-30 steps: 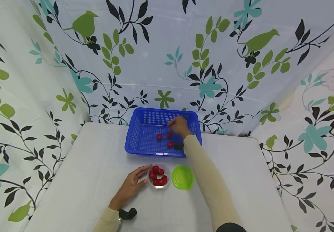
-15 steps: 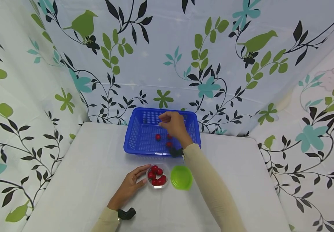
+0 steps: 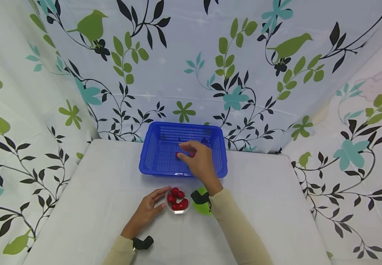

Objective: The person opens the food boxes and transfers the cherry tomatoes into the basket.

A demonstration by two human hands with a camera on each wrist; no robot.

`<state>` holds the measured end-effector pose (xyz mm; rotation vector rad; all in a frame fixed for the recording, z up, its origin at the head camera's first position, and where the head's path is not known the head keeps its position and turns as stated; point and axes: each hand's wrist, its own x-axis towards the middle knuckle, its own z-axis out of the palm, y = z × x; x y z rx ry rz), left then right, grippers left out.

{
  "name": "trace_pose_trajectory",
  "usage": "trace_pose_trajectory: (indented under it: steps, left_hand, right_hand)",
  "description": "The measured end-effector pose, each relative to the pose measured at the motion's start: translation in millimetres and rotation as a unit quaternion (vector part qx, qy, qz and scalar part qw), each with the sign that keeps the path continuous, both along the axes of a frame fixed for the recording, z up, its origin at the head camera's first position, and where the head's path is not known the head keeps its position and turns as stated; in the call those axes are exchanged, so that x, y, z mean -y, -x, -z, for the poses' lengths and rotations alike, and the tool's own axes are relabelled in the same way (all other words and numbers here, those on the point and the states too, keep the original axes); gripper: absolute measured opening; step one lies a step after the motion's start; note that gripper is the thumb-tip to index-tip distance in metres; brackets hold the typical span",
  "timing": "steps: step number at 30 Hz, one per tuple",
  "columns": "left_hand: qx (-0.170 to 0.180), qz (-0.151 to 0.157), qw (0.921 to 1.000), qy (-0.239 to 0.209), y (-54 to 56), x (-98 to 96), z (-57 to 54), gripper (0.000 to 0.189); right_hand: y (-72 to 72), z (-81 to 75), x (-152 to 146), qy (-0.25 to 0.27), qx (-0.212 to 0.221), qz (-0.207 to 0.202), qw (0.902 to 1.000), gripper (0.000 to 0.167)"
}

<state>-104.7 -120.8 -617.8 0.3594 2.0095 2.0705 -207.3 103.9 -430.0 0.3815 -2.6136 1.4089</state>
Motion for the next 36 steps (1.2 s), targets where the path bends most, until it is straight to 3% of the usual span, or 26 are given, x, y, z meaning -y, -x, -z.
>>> trace_pose_trajectory:
  steps: [7,17,36]
  left_hand:
    - [0.002,0.003,1.0,-0.006,-1.3,0.7,-4.7,0.054]
    - [0.007,0.009,0.9999,-0.013,-0.3,0.2,-4.0,0.055]
    - [0.017,0.003,0.9998,-0.014,-2.2,-0.5,-4.9,0.054]
  right_hand:
    - [-25.8,18.4,1,0.039,-0.026,0.001,0.9989,0.029]
    - [-53.9,56.0,5,0.055,0.028,0.019,0.9979,0.031]
    - [-79.4,111.8,12,0.019,0.081,0.052,0.9952,0.031]
